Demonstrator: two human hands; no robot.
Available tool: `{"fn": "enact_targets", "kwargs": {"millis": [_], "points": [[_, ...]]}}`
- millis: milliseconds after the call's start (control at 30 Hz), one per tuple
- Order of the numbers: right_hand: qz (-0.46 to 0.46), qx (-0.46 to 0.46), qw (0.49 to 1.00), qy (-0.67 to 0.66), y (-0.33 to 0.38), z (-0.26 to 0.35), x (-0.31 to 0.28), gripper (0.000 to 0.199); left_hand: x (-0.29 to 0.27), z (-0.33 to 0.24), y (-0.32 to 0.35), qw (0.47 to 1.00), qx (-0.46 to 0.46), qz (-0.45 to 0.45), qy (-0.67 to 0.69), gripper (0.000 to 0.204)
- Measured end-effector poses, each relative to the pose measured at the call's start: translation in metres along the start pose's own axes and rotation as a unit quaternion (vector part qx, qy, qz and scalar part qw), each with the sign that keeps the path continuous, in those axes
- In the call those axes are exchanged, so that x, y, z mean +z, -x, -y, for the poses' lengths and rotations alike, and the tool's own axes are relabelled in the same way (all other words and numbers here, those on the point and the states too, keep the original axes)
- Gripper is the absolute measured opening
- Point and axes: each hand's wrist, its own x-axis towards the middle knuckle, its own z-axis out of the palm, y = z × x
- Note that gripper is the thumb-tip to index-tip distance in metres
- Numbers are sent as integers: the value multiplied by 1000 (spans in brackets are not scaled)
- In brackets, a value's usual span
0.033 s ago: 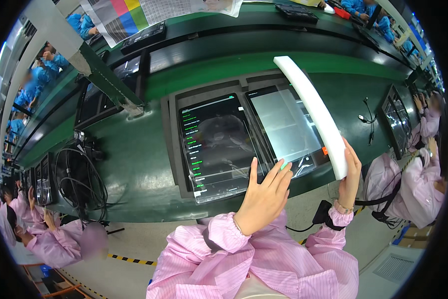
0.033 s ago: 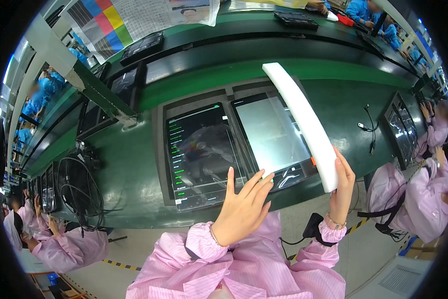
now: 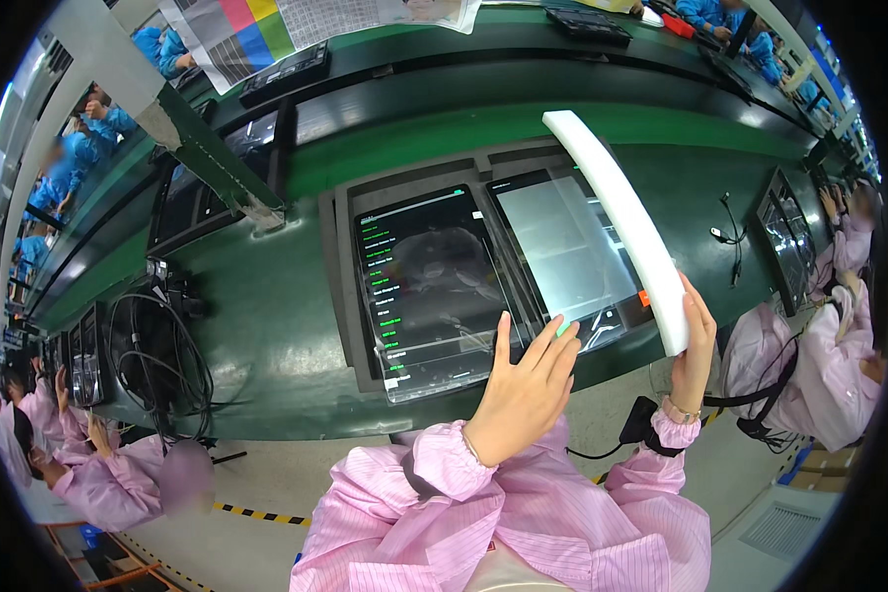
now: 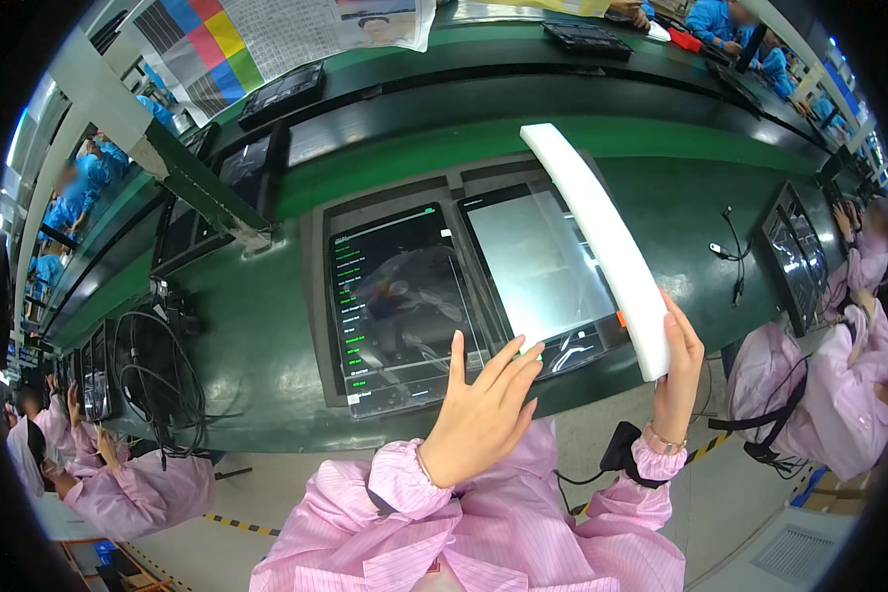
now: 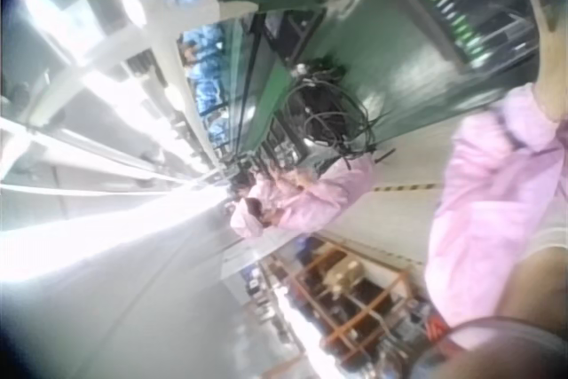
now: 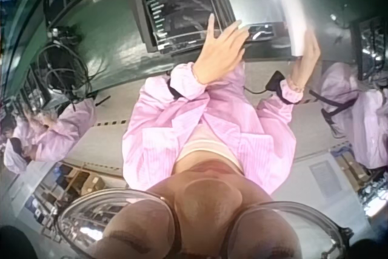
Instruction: The person picks up a tablet to tap its screen and hold it up to a poster, then places it into a tray to test it alongside another tablet using a white bar. They repeat this process by picking up the second tablet to tap its screen and hold it up to the poster before returning it to the tray.
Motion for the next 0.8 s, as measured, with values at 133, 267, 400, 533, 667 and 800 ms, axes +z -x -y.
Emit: {"fn": "enact_targets", "kwargs": {"millis": [133,267,400,533,667,800], "points": [[-8,3,1000,9,1,0,0,39,1,0,1,1000,-1,0,-1,37],[-30,-7,999,9,1,2,-1,38,1,0,1,1000,-3,3,-6,38],[-39,-7,999,-13,0,3,-5,37,1,0,1,1000,-5,4,-11,38],[-40,-9,999,-12,-1,0,-6,36,1,2,1,1000,-4,7,-9,39],[-37,-14,999,-12,-2,0,-3,37,-13,1,2,1000,-17,18,16,42],[-27,-12,999,-14,-1,2,2,37,-58,24,6,996,-81,16,45,46]]}}
